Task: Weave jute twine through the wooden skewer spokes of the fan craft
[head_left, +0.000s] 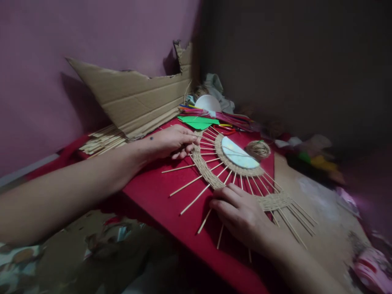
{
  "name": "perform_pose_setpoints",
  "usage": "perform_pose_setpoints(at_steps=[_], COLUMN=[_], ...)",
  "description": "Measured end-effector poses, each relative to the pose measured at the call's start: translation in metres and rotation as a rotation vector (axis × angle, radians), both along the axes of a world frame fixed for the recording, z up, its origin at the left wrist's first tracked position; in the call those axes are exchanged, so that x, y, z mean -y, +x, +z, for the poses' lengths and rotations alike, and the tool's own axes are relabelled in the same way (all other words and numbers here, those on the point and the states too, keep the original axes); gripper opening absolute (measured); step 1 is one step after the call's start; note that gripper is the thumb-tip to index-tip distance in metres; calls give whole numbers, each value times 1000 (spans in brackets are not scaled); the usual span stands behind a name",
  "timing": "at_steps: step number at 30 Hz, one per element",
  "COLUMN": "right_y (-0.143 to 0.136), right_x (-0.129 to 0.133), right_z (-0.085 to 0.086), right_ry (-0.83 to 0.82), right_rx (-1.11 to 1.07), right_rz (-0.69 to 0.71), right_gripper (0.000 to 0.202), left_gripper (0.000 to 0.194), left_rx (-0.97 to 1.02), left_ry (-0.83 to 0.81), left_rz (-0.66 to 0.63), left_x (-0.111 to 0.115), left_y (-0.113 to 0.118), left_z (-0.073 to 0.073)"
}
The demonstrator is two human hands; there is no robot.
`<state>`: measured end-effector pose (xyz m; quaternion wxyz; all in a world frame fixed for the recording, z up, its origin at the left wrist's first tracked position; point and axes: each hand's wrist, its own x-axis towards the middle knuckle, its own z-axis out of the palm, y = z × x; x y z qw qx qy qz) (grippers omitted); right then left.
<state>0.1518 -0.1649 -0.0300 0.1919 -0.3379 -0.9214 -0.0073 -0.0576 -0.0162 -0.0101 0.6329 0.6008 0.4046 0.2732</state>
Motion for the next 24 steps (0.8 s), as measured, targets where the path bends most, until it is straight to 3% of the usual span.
perform_pose_setpoints(at_steps=[10, 17, 24], right_y=[-4, -4, -2], right_x=[0, -1, -2], right_z=[3, 5, 5], right_ry=[-101, -158, -185], right_rx=[-60, -125, -125], right_rz=[0, -8, -34], right_gripper=[22, 20, 19], left_gripper=[16, 19, 20], left_rx=[34, 28, 33], left_ry=[-1, -67, -83], left_rz=[-81, 14, 19], left_x=[-8, -3, -10], left_y=[-11, -9, -8], left_z=[-11, -5, -8])
